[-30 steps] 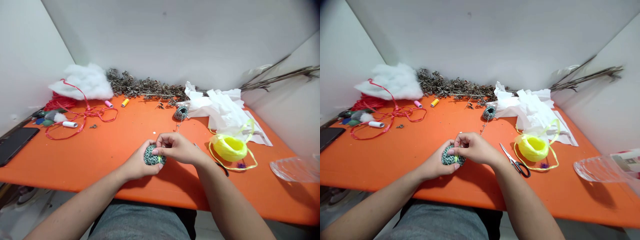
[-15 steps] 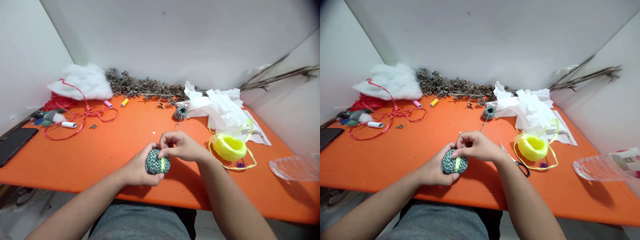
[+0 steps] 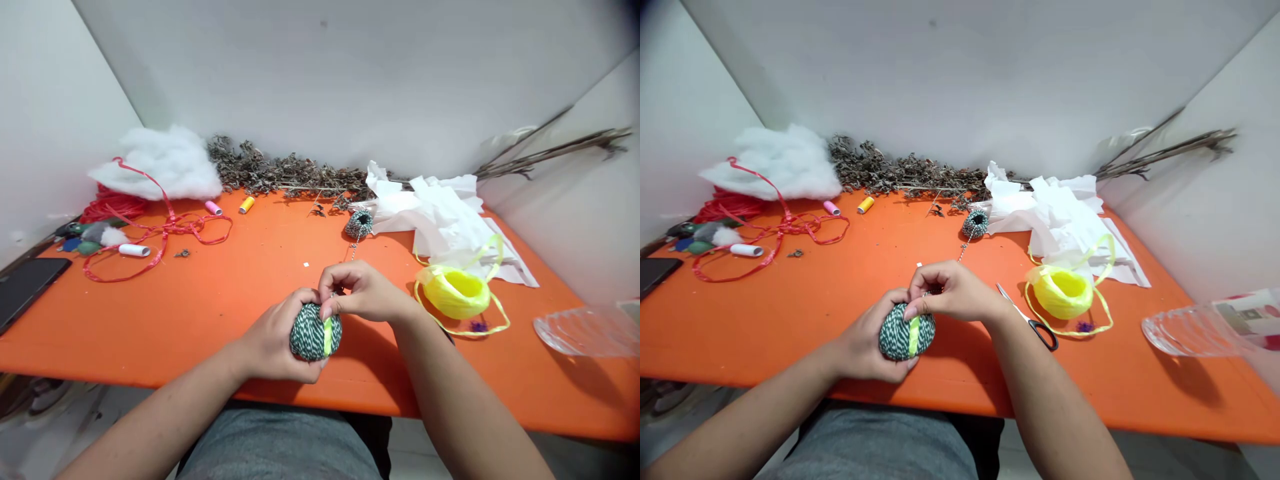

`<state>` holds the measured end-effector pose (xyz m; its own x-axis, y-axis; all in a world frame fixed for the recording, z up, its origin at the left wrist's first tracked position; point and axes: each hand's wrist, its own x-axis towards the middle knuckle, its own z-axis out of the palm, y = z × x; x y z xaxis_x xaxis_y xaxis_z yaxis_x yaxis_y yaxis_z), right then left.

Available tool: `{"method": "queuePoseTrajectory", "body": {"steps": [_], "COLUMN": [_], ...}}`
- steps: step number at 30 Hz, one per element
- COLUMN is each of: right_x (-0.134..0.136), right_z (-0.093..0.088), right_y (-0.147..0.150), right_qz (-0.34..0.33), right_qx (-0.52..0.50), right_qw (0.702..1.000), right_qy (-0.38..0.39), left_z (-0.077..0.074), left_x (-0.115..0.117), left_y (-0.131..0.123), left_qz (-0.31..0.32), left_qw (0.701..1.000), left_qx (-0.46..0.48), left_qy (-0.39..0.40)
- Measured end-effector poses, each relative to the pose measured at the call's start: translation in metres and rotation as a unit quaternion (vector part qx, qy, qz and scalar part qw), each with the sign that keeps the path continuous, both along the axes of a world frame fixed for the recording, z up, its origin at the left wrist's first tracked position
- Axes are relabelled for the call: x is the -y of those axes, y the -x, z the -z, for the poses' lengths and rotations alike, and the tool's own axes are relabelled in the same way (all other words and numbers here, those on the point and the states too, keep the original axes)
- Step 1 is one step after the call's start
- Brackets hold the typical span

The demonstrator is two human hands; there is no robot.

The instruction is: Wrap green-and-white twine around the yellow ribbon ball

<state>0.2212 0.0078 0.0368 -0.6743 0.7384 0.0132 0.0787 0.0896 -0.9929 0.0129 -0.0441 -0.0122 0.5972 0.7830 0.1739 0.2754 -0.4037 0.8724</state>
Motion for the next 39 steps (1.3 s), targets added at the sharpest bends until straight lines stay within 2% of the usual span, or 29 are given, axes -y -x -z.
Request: {"method": "queuePoseTrajectory", "body": {"steps": [7, 13, 18, 22, 25, 27, 29, 31, 32, 35, 37, 39], "right_x": [-0.005, -0.005, -0.001, 0.003, 0.003, 0.003, 0.004, 0.005, 0.005, 0.008, 0.010, 0.011], "right_z": [0.006, 0.007, 0.008, 0.005, 0.006, 0.008, 0.011, 0.016, 0.018, 0.024, 0.026, 0.025], "right_y": [-0.005, 0.000, 0.007, 0.009, 0.009, 0.011, 0.014, 0.018, 0.020, 0.026, 0.028, 0.029], "right_qz": [0.038, 0.056, 0.102, 0.135, 0.153, 0.164, 0.177, 0.186, 0.187, 0.178, 0.172, 0.170], "right_qx": [-0.004, -0.023, -0.027, -0.010, 0.015, 0.036, 0.059, 0.090, 0.109, 0.172, 0.203, 0.226], "right_qw": [0.998, 0.996, 0.989, 0.973, 0.957, 0.947, 0.934, 0.917, 0.907, 0.881, 0.876, 0.881], "right_qy": [-0.043, -0.062, -0.108, -0.187, -0.245, -0.275, -0.304, -0.342, -0.362, -0.402, -0.402, -0.380], "left_z": [0.008, 0.013, 0.017, 0.019, 0.015, 0.010, 0.006, 0.001, -0.001, -0.009, -0.015, -0.019], "left_x": [0.001, 0.003, 0.003, 0.002, 0.003, 0.004, 0.003, 0.000, -0.003, -0.014, -0.020, -0.024], "left_y": [0.001, 0.003, 0.002, 0.002, 0.002, 0.001, 0.000, -0.001, -0.001, 0.000, 0.001, 0.002], "left_qz": [0.027, 0.022, 0.005, 0.011, 0.012, -0.018, -0.072, -0.127, -0.149, -0.199, -0.218, -0.228], "left_qw": [0.988, 0.980, 0.979, 0.976, 0.978, 0.981, 0.977, 0.956, 0.936, 0.844, 0.780, 0.730], "left_qx": [0.020, 0.038, 0.075, 0.106, 0.108, 0.134, 0.188, 0.258, 0.296, 0.398, 0.449, 0.480], "left_qy": [-0.150, -0.193, -0.190, -0.190, -0.176, -0.142, -0.069, 0.048, 0.117, 0.301, 0.378, 0.430]}}
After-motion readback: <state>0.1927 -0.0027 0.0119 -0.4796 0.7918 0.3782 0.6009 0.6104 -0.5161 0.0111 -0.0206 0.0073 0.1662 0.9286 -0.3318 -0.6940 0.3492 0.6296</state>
